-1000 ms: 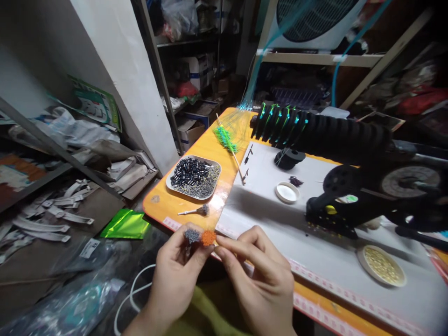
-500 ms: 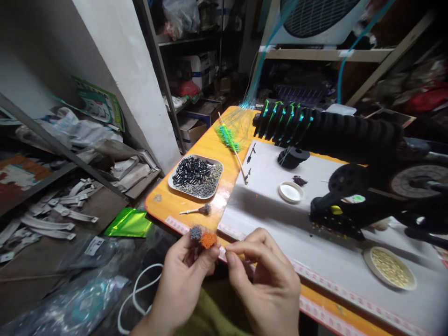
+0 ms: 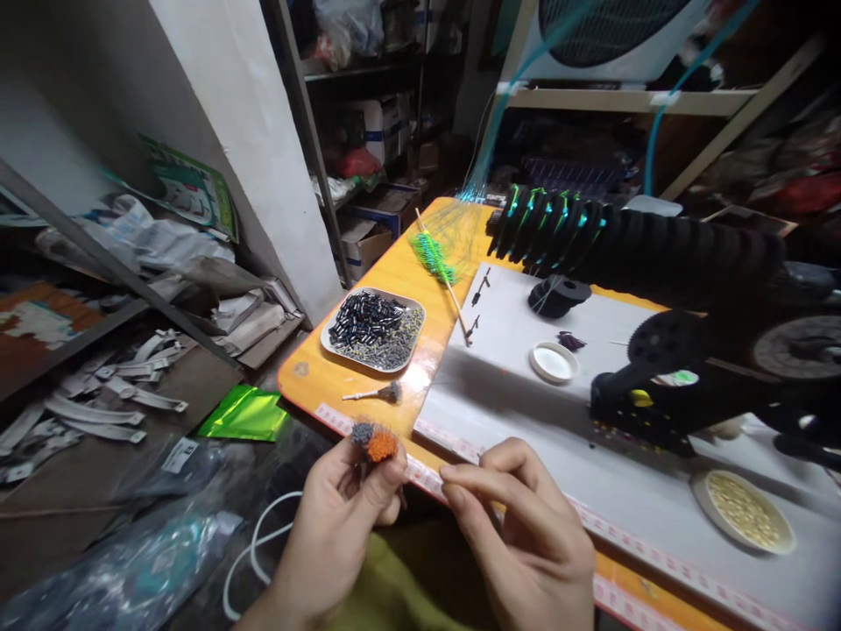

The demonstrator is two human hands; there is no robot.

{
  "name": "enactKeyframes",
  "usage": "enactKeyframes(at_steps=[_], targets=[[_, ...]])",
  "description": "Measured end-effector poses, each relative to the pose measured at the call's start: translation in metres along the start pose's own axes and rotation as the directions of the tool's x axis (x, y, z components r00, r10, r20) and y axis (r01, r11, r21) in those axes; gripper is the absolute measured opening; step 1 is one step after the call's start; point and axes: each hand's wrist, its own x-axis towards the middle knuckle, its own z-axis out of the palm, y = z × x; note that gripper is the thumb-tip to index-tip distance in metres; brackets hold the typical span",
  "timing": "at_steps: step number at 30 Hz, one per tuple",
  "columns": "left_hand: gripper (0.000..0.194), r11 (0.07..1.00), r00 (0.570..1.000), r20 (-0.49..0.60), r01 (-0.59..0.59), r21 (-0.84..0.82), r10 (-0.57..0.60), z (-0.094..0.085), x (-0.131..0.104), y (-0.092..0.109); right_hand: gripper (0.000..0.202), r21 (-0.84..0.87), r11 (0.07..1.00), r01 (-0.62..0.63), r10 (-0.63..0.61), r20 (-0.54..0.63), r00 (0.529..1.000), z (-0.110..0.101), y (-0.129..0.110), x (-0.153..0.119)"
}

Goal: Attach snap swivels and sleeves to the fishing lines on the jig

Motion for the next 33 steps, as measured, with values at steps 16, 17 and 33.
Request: enactKeyframes(at_steps=[16,17,33], targets=[[0.028,0.985,0.996,0.032,0.087,-0.151,-0.083,0.011,0.002,0.012,0.023,-0.013,0.999,0.034,-0.034,0.001,0.999,-0.002,-0.001,0.0],[0.029,0.985,0.996,0.037,0.088,-0.148,-0.083,0.011,0.002,0.012,0.022,-0.009,0.999,0.036,-0.036,0.001,0.999,-0.001,-0.001,0.0],[0.029,0.989,0.991,0.054,0.129,-0.076,-0.125,0.011,-0.002,0.0,0.03,-0.051,0.989,0.137,-0.132,0.077,0.988,0.0,-0.001,0.004]])
